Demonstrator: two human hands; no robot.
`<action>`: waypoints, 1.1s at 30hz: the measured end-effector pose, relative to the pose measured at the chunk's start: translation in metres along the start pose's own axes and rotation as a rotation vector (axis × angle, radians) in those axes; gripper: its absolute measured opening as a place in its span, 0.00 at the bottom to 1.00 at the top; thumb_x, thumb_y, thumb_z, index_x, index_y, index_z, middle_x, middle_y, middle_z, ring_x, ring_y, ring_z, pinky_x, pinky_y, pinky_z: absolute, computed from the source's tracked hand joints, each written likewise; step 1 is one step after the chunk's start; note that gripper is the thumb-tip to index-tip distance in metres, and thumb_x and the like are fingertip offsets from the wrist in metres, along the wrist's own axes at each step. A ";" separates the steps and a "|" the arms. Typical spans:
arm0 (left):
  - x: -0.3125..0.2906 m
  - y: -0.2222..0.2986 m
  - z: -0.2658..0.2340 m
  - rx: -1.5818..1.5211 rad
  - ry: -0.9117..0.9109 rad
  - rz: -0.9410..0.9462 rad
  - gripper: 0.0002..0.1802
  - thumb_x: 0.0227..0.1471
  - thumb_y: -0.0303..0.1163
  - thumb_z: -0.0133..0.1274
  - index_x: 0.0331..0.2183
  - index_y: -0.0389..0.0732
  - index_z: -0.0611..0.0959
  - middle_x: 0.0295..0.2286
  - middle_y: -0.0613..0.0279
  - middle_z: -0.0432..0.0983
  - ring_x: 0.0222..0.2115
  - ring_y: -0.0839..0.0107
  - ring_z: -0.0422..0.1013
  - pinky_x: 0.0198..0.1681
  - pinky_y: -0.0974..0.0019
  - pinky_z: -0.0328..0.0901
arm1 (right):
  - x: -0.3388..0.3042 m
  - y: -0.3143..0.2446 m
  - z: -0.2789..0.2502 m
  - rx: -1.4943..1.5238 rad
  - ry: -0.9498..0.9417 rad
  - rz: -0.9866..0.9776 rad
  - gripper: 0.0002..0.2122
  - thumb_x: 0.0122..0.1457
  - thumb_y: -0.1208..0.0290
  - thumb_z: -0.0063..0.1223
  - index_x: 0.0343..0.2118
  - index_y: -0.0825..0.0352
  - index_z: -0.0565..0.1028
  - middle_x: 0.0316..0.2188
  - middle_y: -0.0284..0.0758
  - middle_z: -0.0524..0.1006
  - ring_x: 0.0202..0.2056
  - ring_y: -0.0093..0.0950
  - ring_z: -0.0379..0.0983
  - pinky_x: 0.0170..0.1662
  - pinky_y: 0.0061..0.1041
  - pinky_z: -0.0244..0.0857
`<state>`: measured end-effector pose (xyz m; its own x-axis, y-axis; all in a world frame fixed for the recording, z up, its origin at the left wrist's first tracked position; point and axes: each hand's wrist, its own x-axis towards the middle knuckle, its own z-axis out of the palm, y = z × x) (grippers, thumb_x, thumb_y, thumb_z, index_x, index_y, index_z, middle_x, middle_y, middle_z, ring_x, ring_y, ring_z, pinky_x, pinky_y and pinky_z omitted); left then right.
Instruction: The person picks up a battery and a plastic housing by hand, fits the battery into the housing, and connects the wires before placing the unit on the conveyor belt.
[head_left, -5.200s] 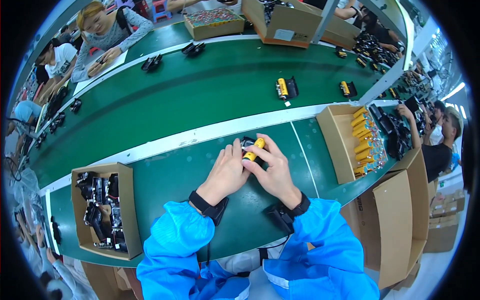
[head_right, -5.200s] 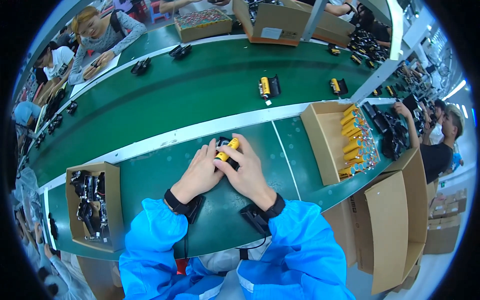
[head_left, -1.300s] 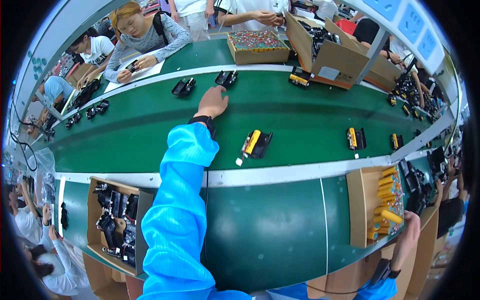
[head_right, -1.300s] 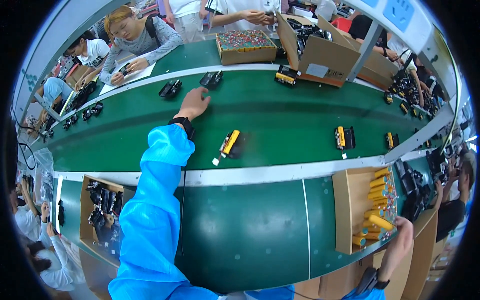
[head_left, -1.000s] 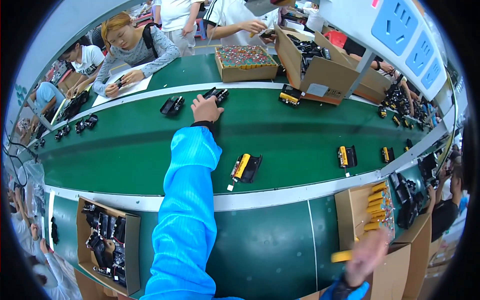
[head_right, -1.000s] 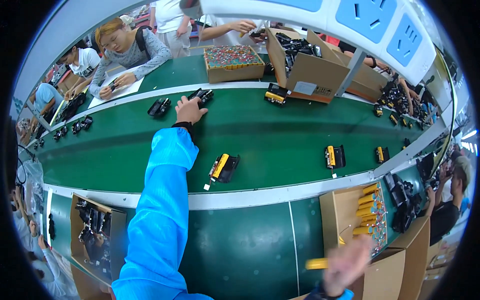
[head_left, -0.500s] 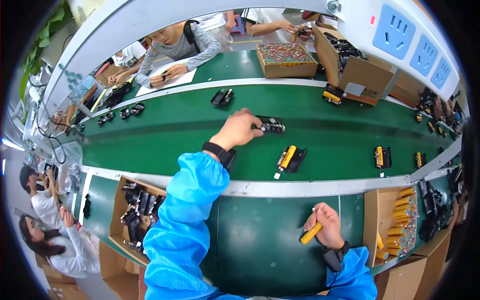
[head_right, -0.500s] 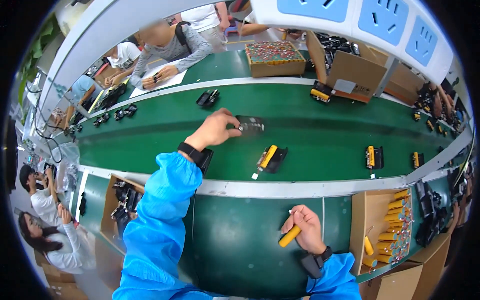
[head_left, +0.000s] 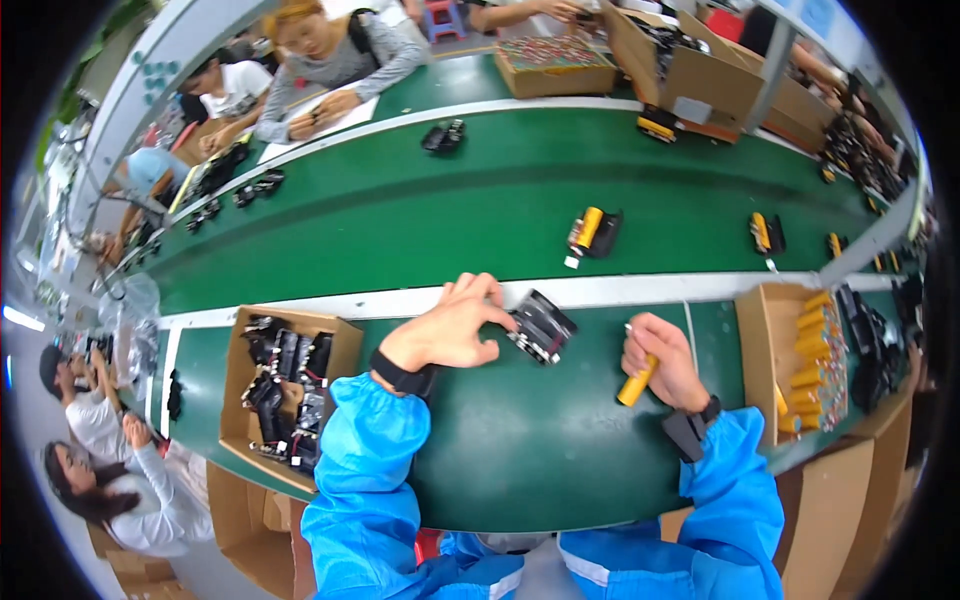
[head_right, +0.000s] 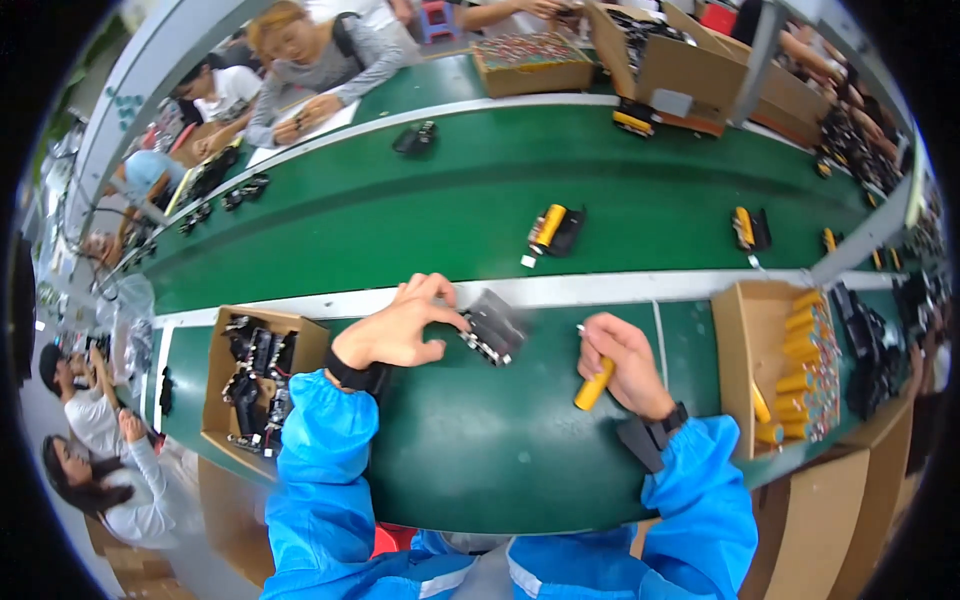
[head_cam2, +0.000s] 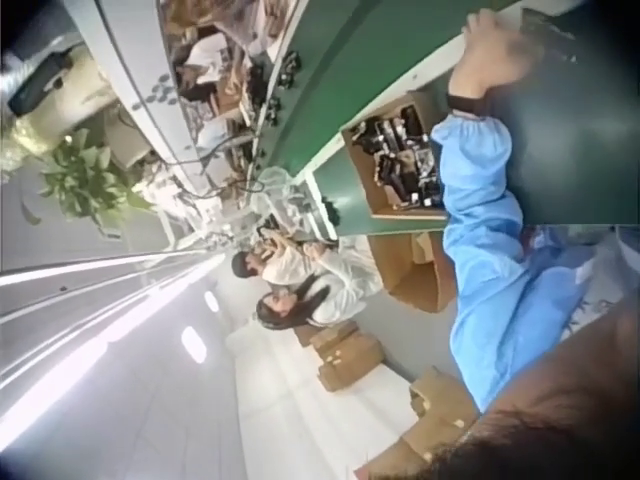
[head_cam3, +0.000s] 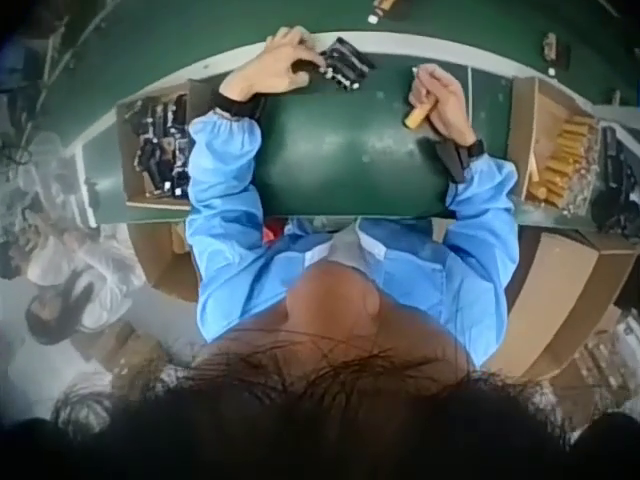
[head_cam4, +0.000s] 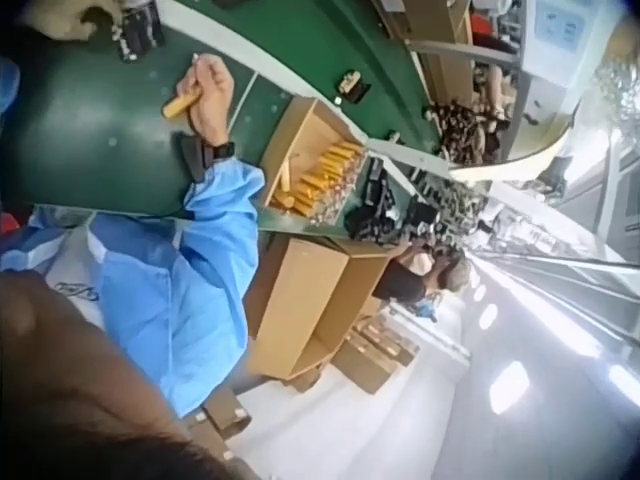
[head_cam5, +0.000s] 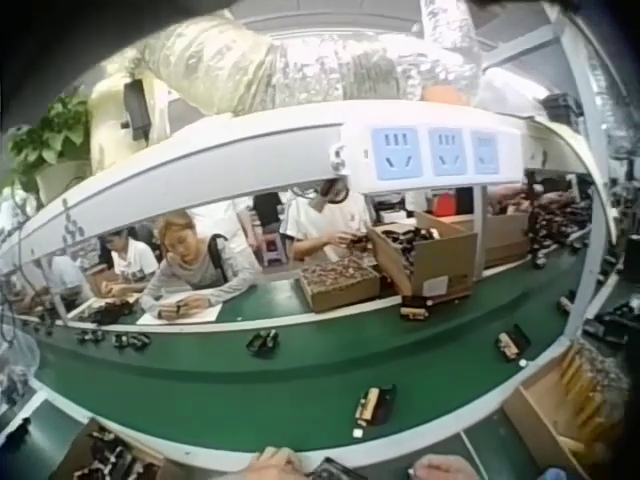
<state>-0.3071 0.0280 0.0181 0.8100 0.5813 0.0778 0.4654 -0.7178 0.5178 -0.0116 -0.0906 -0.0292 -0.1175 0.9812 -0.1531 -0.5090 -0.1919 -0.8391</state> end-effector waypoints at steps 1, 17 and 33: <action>0.002 0.005 0.000 -0.012 0.015 -0.084 0.10 0.40 0.35 0.66 0.29 0.45 0.86 0.36 0.58 0.68 0.43 0.56 0.62 0.49 0.56 0.57 | -0.001 0.000 0.002 0.014 -0.005 -0.008 0.05 0.66 0.69 0.43 0.36 0.65 0.68 0.18 0.27 0.63 0.19 0.17 0.57 0.25 0.20 0.55; 0.020 0.070 0.041 0.084 0.264 -0.606 0.31 0.48 0.39 0.59 0.45 0.24 0.70 0.32 0.39 0.76 0.34 0.46 0.74 0.38 0.52 0.70 | -0.005 -0.006 0.020 -0.168 -0.020 0.000 0.08 0.65 0.68 0.46 0.36 0.68 0.71 0.18 0.32 0.72 0.21 0.23 0.70 0.29 0.25 0.67; 0.015 0.025 0.064 -0.055 0.217 -0.303 0.31 0.45 0.31 0.57 0.49 0.24 0.71 0.35 0.40 0.73 0.38 0.47 0.71 0.44 0.56 0.66 | 0.050 0.039 0.077 -0.196 0.014 0.012 0.07 0.66 0.69 0.42 0.35 0.67 0.69 0.17 0.28 0.68 0.14 0.18 0.63 0.19 0.20 0.62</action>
<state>-0.2603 -0.0061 -0.0223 0.5414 0.8359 0.0900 0.6474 -0.4828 0.5898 -0.1031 -0.0511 -0.0296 -0.1098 0.9794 -0.1693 -0.3318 -0.1967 -0.9226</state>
